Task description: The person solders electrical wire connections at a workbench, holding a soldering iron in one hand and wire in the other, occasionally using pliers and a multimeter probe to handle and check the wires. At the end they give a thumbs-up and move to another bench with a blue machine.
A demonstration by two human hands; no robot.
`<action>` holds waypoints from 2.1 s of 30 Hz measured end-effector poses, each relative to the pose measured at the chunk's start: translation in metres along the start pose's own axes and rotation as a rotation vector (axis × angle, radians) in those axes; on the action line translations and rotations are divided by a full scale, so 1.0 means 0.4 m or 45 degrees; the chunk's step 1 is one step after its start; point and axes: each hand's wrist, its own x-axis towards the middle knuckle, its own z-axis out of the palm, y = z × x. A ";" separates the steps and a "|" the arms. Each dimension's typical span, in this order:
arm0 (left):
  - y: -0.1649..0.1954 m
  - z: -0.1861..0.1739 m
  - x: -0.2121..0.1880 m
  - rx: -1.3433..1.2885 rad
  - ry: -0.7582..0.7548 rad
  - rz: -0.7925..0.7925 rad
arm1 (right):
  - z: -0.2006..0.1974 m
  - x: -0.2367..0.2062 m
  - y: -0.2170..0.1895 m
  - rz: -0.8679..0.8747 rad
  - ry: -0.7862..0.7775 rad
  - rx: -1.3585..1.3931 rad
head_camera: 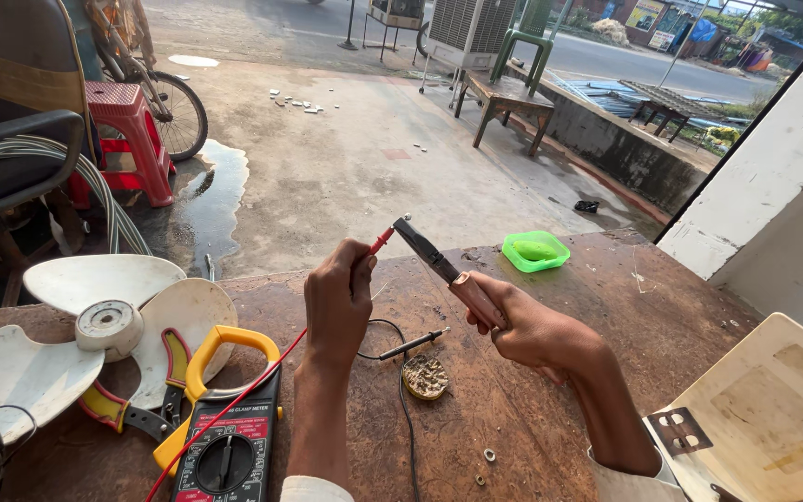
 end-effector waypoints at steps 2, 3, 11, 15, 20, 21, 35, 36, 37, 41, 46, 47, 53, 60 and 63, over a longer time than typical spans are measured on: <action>0.001 0.000 -0.001 0.017 -0.061 -0.107 | -0.001 -0.001 0.004 0.032 0.014 -0.068; 0.001 -0.003 -0.001 0.034 -0.096 -0.156 | 0.002 -0.001 0.005 0.043 0.018 -0.093; -0.009 -0.005 0.002 0.051 -0.151 -0.192 | 0.003 0.003 0.009 -0.055 -0.096 0.047; -0.015 -0.004 0.003 0.018 -0.172 -0.206 | -0.003 0.001 0.012 0.004 -0.116 0.035; -0.018 0.001 -0.002 0.027 -0.172 -0.211 | -0.003 0.005 0.025 -0.052 -0.133 0.042; -0.018 0.003 -0.002 0.027 -0.162 -0.207 | -0.004 0.006 0.028 -0.050 -0.130 0.038; 0.026 0.019 0.010 -0.054 -0.140 -0.164 | -0.027 -0.002 0.056 0.012 -0.001 0.075; 0.028 0.017 0.011 -0.045 -0.137 -0.155 | -0.028 0.000 0.054 0.033 -0.001 0.074; 0.031 0.016 0.012 -0.047 -0.146 -0.180 | -0.030 -0.001 0.053 -0.011 -0.007 0.064; 0.039 0.015 0.021 -0.024 -0.206 -0.259 | -0.031 0.001 0.047 -0.044 0.016 0.028; 0.028 0.019 0.013 -0.009 -0.236 -0.249 | -0.029 0.003 0.040 -0.027 0.040 -0.043; 0.022 0.020 0.011 -0.013 -0.237 -0.255 | -0.030 0.004 0.037 -0.037 0.045 -0.060; -0.021 0.011 -0.028 -0.159 -0.169 -0.251 | -0.007 0.011 0.011 -0.109 0.017 -0.116; -0.057 -0.011 -0.062 -0.261 -0.139 -0.472 | 0.030 0.027 -0.003 -0.299 0.041 -0.227; -0.056 -0.005 -0.061 -0.221 -0.146 -0.411 | 0.025 0.029 0.001 -0.070 0.045 -0.262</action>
